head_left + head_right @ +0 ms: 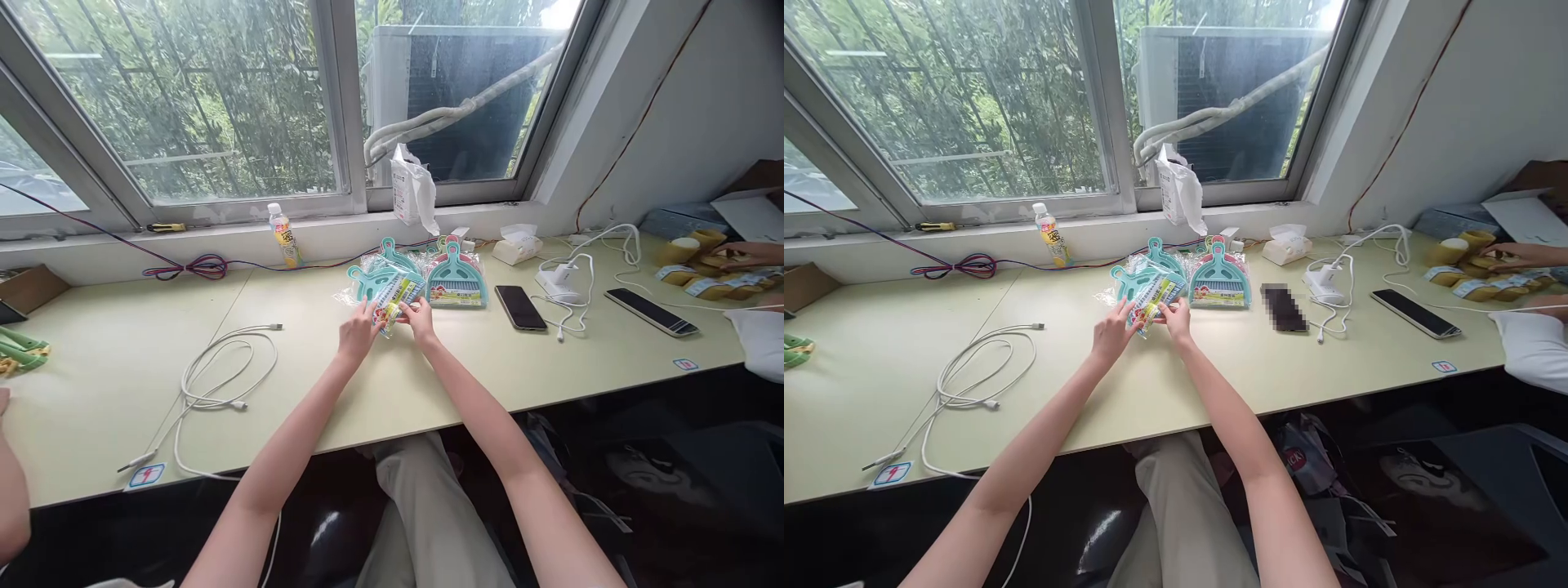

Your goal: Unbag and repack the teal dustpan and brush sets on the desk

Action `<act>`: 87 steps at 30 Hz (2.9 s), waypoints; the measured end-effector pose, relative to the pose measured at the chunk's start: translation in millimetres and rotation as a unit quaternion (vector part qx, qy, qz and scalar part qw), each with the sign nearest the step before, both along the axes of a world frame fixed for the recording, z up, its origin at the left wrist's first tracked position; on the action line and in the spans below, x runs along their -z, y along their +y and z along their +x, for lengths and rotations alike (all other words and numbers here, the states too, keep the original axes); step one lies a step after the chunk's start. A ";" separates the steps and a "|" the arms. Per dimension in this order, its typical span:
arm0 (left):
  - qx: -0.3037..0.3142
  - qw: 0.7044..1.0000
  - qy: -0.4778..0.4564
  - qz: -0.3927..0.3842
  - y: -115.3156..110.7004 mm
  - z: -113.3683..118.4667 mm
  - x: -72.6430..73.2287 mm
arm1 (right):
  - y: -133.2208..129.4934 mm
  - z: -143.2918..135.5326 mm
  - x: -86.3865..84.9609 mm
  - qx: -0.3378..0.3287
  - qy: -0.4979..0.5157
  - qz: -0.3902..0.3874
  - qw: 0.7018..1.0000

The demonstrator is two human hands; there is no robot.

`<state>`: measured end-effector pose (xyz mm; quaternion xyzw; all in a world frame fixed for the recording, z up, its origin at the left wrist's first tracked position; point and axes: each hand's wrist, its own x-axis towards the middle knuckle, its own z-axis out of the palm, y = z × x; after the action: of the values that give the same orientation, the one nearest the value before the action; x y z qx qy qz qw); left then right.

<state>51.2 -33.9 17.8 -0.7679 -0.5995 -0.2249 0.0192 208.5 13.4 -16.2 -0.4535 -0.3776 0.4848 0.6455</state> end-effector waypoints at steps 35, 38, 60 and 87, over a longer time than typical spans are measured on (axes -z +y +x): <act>0.067 0.993 0.094 0.012 7.7 -6.6 5.0 | -7.9 0.9 -12.9 -0.010 -0.056 0.025 0.998; 0.056 0.995 0.074 0.024 8.8 -4.4 6.0 | -6.8 -0.4 -13.3 -0.011 -0.048 0.022 0.999; 0.047 0.983 -0.147 0.101 4.5 7.0 13.7 | -4.7 3.7 -8.2 0.022 0.005 -0.030 0.999; 0.121 0.650 -0.699 -0.272 24.9 4.8 21.2 | -13.0 -6.6 -11.5 -0.033 0.109 -0.069 0.991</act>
<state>56.0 -9.0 -3.4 -0.4193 -0.3718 -0.5221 -0.6429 201.9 0.4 -4.7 -0.4284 -0.2853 0.5770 0.6341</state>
